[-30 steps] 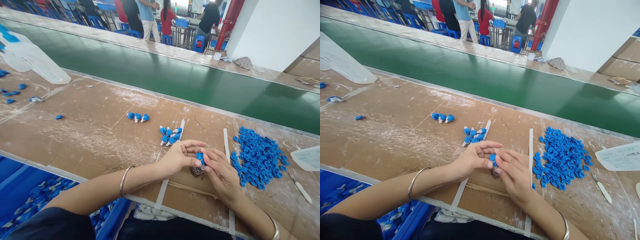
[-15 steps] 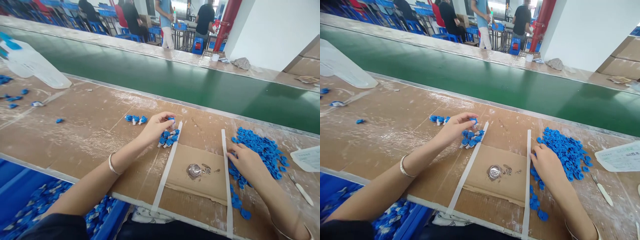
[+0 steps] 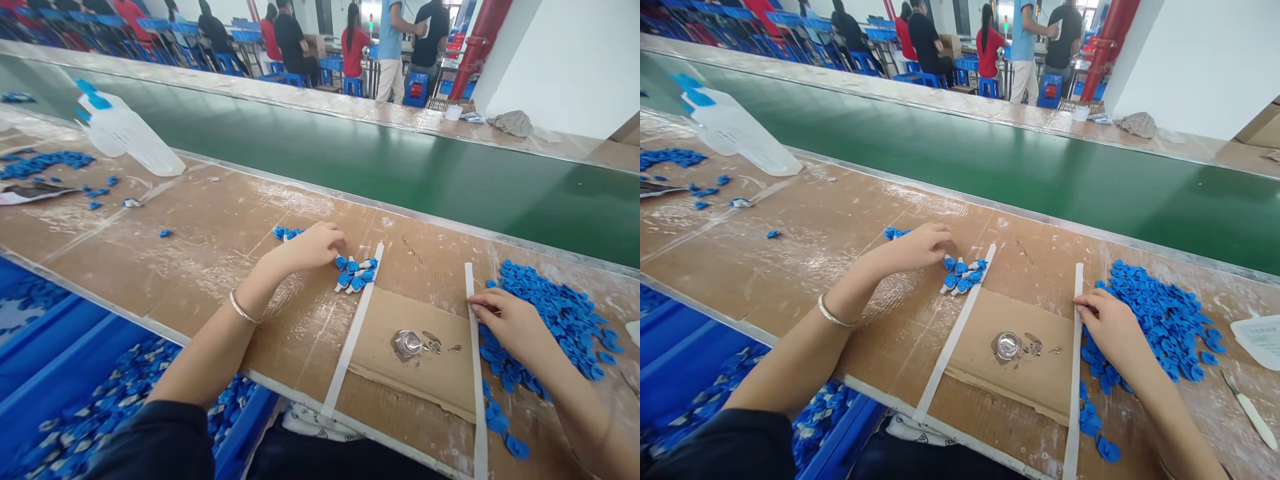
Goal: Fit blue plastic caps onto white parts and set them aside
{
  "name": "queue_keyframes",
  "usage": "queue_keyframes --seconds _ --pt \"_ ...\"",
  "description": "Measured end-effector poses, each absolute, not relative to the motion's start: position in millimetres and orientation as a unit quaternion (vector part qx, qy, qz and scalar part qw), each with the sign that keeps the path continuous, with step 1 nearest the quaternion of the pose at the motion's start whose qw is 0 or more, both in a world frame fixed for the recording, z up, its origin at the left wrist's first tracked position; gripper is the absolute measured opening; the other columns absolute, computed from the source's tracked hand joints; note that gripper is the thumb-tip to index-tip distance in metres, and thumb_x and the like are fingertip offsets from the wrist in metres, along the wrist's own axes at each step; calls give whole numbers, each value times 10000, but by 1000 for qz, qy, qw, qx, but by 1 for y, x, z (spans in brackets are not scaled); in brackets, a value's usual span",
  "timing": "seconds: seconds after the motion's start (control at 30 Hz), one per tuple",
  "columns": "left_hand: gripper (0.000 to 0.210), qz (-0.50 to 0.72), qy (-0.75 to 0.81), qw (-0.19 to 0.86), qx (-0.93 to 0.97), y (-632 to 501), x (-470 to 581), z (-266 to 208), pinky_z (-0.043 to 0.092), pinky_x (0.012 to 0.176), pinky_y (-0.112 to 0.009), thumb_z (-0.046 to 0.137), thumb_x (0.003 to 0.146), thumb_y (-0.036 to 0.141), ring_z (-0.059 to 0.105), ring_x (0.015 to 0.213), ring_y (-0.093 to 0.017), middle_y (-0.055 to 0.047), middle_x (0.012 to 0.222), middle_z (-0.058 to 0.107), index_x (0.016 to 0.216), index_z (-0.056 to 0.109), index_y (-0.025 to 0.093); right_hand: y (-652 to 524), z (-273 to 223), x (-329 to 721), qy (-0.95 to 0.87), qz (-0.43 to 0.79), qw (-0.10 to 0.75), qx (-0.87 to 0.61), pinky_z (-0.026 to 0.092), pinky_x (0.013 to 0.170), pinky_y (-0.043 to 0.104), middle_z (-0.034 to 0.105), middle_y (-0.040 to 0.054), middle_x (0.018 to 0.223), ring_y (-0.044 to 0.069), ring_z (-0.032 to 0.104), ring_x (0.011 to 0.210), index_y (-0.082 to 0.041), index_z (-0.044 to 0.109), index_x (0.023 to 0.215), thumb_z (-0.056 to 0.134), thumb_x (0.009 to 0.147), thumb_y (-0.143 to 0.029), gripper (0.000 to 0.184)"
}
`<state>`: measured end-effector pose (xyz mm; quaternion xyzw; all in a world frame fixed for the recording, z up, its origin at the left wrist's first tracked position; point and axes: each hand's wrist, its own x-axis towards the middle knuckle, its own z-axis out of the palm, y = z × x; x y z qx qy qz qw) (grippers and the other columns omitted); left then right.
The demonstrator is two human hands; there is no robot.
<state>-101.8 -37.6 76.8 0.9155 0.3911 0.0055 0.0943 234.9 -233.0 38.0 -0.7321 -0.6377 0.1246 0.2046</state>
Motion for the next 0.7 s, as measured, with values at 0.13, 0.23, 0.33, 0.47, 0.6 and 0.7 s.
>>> queue_keyframes --seconds 0.13,0.23,0.33,0.47,0.6,0.7 --pt "311 -7 313 127 941 -43 -108 81 382 934 -367 416 769 101 495 1089 -249 -75 1086 585 977 634 178 -232 42 233 -640 116 202 -732 510 709 361 685 72 937 245 664 815 -197 719 805 421 780 -399 361" --pt "252 -42 307 131 942 -48 -105 79 399 858 -354 446 747 109 510 1035 -251 -82 1079 577 940 594 174 -236 53 235 -613 115 218 -751 485 646 342 678 57 897 221 645 721 -209 715 857 441 787 -442 367" --pt "173 -57 331 151 930 -47 -102 74 415 785 -338 476 751 144 547 953 -243 -85 1032 586 899 562 174 -241 64 243 -576 92 225 -781 450 600 338 663 49 802 214 610 637 -215 702 872 458 762 -472 371" --pt "105 -34 375 176 910 -39 -104 71 420 715 -331 535 766 226 585 860 -241 -74 949 629 854 567 179 -242 65 255 -595 87 153 -785 437 614 359 659 74 815 233 603 643 -196 687 864 430 726 -423 370" --pt "180 114 413 227 874 -45 -101 87 441 717 -346 578 792 339 590 794 -224 -62 842 635 847 595 169 -244 67 259 -595 70 134 -789 446 643 366 653 84 848 236 607 676 -184 675 918 399 755 -384 378" --pt "265 253 356 457 775 -65 -88 99 486 673 -313 616 798 380 610 722 -179 -32 801 637 953 582 168 -247 72 253 -615 155 114 -764 469 655 336 661 60 825 222 619 703 -196 667 930 462 775 -393 324"
